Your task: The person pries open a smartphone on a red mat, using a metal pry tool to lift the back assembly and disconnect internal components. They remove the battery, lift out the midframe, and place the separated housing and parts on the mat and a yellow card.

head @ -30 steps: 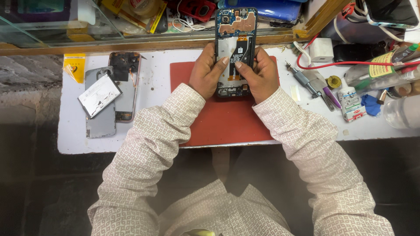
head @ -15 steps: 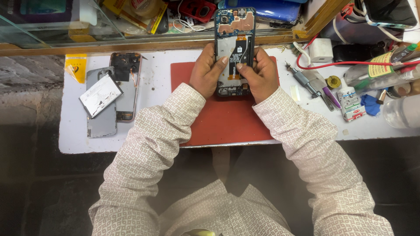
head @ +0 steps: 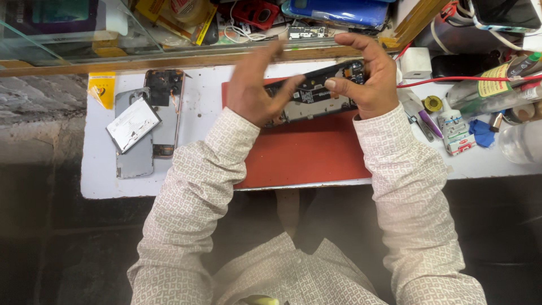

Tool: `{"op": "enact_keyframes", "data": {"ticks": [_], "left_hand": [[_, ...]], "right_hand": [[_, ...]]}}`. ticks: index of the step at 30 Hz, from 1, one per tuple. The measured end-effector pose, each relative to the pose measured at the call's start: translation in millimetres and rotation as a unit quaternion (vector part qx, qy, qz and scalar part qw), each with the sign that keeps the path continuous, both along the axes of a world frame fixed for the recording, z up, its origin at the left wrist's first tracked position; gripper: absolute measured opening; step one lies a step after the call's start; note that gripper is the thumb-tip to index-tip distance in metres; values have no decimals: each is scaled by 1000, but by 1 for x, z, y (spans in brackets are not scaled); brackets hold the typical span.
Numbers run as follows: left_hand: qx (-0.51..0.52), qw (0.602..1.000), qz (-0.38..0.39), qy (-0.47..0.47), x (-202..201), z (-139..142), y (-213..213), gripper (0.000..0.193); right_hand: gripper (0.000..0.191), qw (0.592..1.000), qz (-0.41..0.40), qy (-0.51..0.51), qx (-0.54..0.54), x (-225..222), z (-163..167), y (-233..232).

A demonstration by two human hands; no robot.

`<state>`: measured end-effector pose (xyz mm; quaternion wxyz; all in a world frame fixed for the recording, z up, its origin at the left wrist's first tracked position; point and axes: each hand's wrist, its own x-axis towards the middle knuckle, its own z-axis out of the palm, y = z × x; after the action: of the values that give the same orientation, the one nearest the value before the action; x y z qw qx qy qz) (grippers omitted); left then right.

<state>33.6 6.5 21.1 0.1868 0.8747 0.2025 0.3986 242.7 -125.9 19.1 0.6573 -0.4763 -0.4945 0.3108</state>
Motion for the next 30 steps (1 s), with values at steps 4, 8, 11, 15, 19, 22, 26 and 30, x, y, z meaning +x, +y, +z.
{"op": "enact_keyframes", "data": {"ticks": [4, 8, 11, 15, 19, 22, 26, 30], "left_hand": [[-248, 958, -105, 95, 10, -14, 1, 34], [-383, 898, -187, -108, 28, -45, -1, 21], [-522, 791, -242, -209, 41, -67, -1, 20], [-507, 793, -237, -239, 49, -85, 2, 19], [-495, 819, -203, -210, 50, -92, 4, 21], [-488, 827, -196, -198, 50, -92, 6, 22], [-476, 828, -204, -215, 51, -90, 6, 24], [-489, 824, -201, -206, 49, -88, 5, 25]], "right_hand": [[55, 999, -10, 36, 32, 6, -7, 7], [41, 951, 19, 295, 88, 12, -15, 8], [42, 986, -32, 152, 65, -4, -35, 24], [29, 996, -15, 86, -7, -14, -55, 27], [25, 997, -27, 62, -22, -13, -61, 29], [26, 998, -22, 54, -14, -13, -60, 29], [27, 997, -16, 69, -19, -15, -59, 29], [28, 997, -20, 69, -24, -15, -58, 29]]}}
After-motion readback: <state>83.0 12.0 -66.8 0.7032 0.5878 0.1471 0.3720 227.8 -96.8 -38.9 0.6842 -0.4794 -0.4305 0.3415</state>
